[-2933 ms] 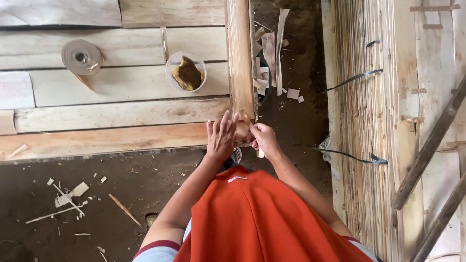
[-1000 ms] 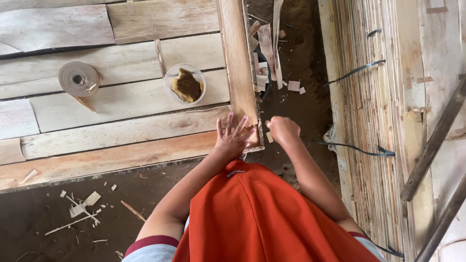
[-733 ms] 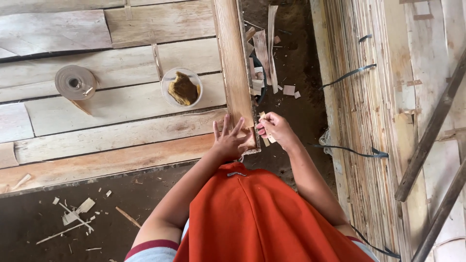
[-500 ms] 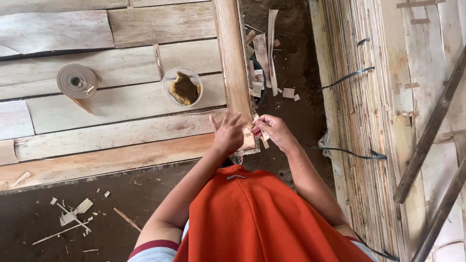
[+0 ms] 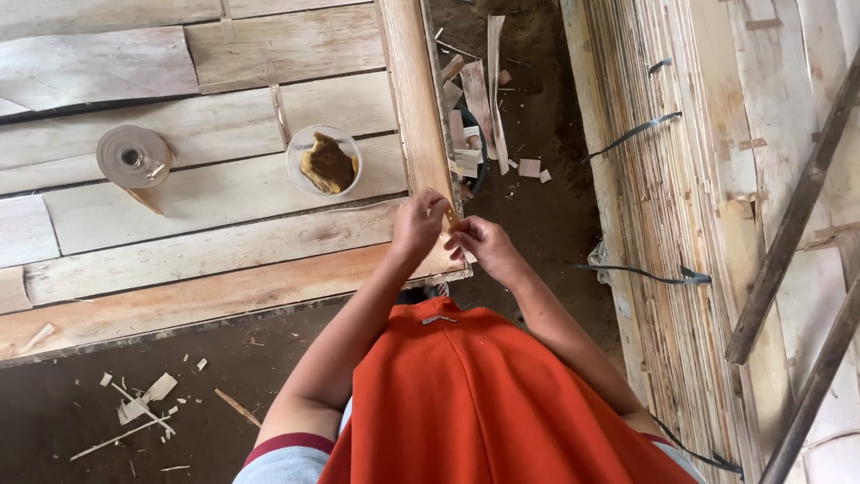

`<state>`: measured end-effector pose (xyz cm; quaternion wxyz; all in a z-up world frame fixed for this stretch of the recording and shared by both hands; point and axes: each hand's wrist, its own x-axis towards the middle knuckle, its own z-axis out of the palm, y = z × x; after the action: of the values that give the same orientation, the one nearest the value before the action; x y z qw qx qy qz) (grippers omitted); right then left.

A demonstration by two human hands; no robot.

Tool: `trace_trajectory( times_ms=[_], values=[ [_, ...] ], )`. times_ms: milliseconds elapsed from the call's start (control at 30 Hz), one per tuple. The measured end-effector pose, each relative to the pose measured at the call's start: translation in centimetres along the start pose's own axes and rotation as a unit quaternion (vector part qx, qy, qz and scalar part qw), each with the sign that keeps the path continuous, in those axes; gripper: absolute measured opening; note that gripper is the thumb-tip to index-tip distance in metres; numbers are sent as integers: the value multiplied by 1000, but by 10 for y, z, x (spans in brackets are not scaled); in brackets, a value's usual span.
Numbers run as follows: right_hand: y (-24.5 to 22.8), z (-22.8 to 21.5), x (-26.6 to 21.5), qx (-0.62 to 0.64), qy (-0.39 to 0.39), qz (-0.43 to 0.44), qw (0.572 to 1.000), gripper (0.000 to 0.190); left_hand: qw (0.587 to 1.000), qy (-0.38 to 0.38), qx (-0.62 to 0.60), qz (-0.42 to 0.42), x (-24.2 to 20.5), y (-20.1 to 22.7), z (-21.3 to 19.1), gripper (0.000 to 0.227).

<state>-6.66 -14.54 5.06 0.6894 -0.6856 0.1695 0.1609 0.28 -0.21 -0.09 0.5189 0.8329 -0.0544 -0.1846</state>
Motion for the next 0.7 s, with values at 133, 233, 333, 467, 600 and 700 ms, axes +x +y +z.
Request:
trace_trajectory(
  times_ms=[133, 233, 333, 467, 600, 700],
  values=[
    [8, 3, -11, -30, 32, 13, 999, 18, 999, -1, 21, 27, 12, -23, 8, 11],
    [32, 9, -6, -16, 25, 58, 998, 34, 997, -9, 75, 17, 15, -35, 11, 12],
    [40, 20, -10, -82, 42, 52, 994, 28, 996, 3, 65, 54, 14, -37, 7, 12],
    [54, 28, -13, 19, 63, 80, 995, 23, 989, -14, 109, 101, 28, -60, 11, 10],
    [45, 53, -17, 191, 92, 133, 968, 28, 963, -51, 204, 166, 36, -56, 5, 7],
    [69, 59, -8, 236, 122, 192, 945, 25, 922, -111, 307, 207, 45, -55, 4, 14]
  ],
)
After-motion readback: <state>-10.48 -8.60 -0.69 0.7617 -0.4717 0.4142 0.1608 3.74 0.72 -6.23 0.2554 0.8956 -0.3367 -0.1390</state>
